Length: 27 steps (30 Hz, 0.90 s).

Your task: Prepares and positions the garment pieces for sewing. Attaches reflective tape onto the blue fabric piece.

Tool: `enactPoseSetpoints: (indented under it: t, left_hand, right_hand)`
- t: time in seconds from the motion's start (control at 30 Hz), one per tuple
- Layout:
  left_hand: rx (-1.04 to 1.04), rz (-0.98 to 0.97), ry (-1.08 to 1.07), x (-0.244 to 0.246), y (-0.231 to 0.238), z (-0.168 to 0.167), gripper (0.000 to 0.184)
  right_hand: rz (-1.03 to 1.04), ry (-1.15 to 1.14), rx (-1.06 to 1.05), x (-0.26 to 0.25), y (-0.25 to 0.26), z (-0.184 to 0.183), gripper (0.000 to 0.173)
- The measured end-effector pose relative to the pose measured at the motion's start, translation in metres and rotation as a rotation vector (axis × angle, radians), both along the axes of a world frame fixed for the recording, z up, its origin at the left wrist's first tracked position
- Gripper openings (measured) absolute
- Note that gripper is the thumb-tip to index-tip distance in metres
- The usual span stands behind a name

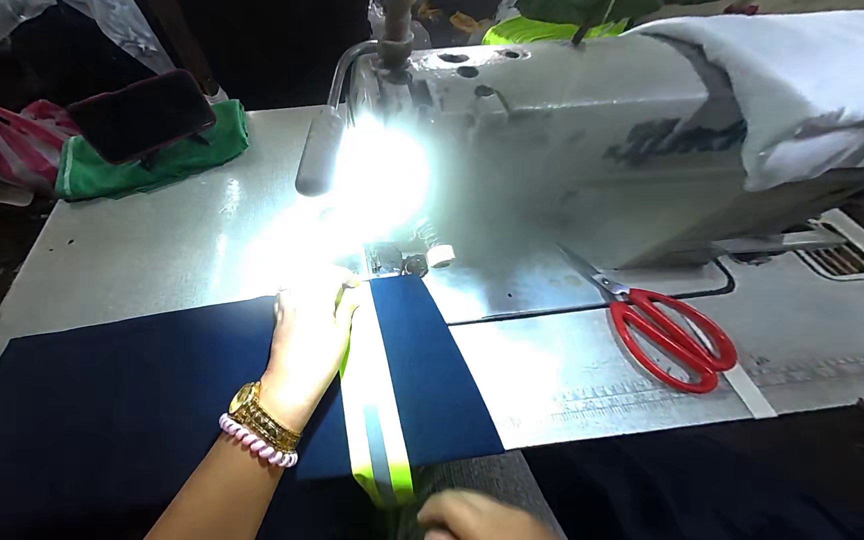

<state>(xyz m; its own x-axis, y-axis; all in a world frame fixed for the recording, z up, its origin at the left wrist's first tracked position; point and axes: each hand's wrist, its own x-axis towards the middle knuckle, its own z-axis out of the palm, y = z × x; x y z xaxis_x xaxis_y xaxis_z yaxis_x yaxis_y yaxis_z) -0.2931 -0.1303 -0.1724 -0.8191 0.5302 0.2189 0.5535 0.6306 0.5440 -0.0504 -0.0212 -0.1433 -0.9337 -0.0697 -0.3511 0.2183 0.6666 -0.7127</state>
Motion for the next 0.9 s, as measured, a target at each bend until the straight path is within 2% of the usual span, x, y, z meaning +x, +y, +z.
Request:
enactPoseSetpoints:
  t: [0.07, 0.13, 0.17, 0.23, 0.3, 0.6, 0.9]
  left_hand:
    - [-0.11, -0.05, 0.137, 0.002, 0.001, 0.0, 0.011]
    - [-0.181, -0.13, 0.198, 0.007, -0.005, 0.0, 0.021]
    - [-0.2, -0.171, 0.198, 0.009, -0.01, -0.001, 0.028]
    - [-0.217, -0.232, 0.173, 0.011, -0.023, -0.008, 0.041]
    - [-0.195, -0.265, 0.165, 0.008, -0.029, -0.016, 0.048]
    - [-0.148, -0.295, 0.177, -0.014, -0.01, -0.016, 0.048]
    - [-0.132, -0.296, 0.176, -0.015, -0.008, -0.016, 0.05]
  right_hand:
    - [-0.093, 0.302, 0.127, -0.025, 0.007, 0.015, 0.026]
    - [-0.131, 0.598, 0.378, -0.055, 0.015, 0.002, 0.031]
    - [-0.121, 0.663, 0.511, -0.069, 0.02, -0.01, 0.038]
    - [-0.092, 0.65, 0.666, -0.085, 0.027, -0.028, 0.05]
    - [-0.083, 0.622, 0.711, -0.089, 0.033, -0.039, 0.057]
    - [-0.1, 0.666, 0.751, -0.102, 0.051, -0.048, 0.058]
    - [-0.107, 0.647, 0.758, -0.102, 0.051, -0.049, 0.059]
